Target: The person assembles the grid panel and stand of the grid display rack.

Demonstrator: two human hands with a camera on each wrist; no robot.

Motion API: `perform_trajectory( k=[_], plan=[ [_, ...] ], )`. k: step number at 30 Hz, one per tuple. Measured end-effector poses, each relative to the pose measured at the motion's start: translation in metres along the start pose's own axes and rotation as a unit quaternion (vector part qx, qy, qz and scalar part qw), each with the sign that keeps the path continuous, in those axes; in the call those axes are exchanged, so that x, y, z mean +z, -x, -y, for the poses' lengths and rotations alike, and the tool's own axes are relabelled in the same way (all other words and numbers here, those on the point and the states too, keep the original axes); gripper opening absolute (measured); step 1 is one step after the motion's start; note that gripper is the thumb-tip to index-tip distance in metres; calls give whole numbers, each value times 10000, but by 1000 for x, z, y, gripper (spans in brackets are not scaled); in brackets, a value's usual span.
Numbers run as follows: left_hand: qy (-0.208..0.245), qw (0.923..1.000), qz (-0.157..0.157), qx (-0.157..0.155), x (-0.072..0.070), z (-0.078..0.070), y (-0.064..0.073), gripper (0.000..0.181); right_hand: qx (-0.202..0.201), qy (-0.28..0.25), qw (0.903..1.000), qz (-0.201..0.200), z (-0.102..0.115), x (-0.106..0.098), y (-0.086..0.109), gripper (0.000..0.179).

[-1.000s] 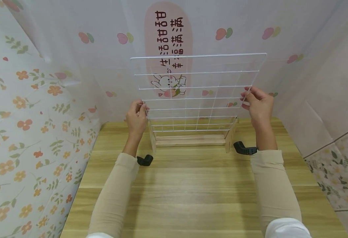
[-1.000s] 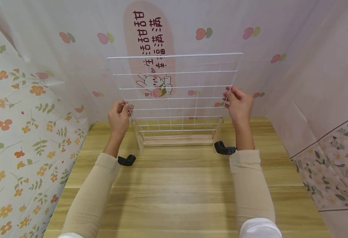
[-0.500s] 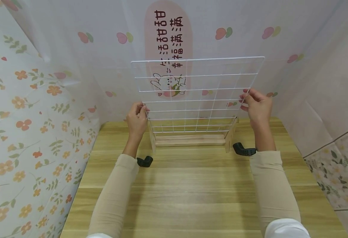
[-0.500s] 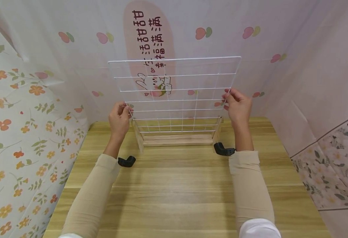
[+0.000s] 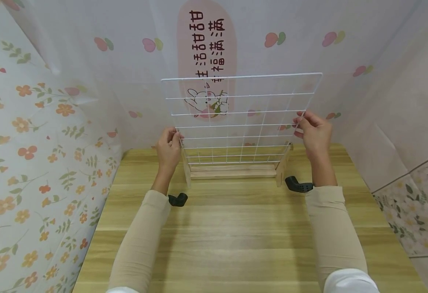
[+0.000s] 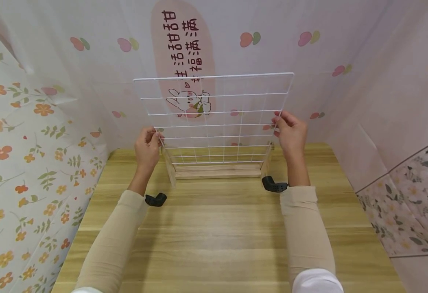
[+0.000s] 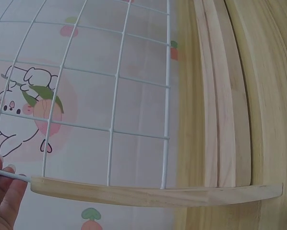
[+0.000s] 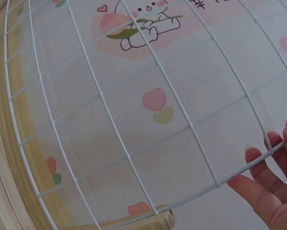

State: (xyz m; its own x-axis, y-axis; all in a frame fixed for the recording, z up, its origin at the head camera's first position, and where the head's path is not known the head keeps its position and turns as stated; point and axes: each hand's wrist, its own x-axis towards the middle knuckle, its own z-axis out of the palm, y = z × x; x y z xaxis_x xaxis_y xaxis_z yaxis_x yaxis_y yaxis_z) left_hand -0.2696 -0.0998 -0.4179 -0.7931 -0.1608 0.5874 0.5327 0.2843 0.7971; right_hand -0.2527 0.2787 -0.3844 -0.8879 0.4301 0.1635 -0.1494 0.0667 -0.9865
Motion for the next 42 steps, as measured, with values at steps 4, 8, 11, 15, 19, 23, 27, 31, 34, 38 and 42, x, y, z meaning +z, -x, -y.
perform_trajectory(
  k=[4,8,11,15,19,23,27,31,34,38,42],
  plan=[
    [30,10000,19,69,0,1,0,7,45,-153,9999,-7,-2,0,0,14],
    [50,9999,71,103,0,3,2,6,74,-134,9999,13,-5,0,1,15],
    [5,9999,109,68,-1,4,2,7,71,-108,9999,22,-8,0,2,15],
    [-53,9999,147,18,-1,4,3,8,90,-191,9998,30,-11,0,1,14],
    [-52,9999,145,14,-1,5,3,8,101,-169,9998,50,-12,0,0,13],
    [-54,9999,116,-37,1,5,4,6,78,-206,9997,46,-14,0,0,12],
    [-46,9998,123,-120,1,4,4,5,23,-260,9997,12,-16,0,1,11],
    [-45,9996,166,-226,1,2,3,8,8,-261,9997,-7,-17,-2,1,11],
    [-57,9991,171,-386,0,-1,1,10,40,-278,9996,3,-17,-3,0,12],
    [34,9984,175,-528,-1,-5,-3,18,75,-71,9999,35,-16,-3,1,14],
    [238,9983,200,-498,-5,-10,-7,22,62,220,9997,-6,-16,1,1,15]
  ],
)
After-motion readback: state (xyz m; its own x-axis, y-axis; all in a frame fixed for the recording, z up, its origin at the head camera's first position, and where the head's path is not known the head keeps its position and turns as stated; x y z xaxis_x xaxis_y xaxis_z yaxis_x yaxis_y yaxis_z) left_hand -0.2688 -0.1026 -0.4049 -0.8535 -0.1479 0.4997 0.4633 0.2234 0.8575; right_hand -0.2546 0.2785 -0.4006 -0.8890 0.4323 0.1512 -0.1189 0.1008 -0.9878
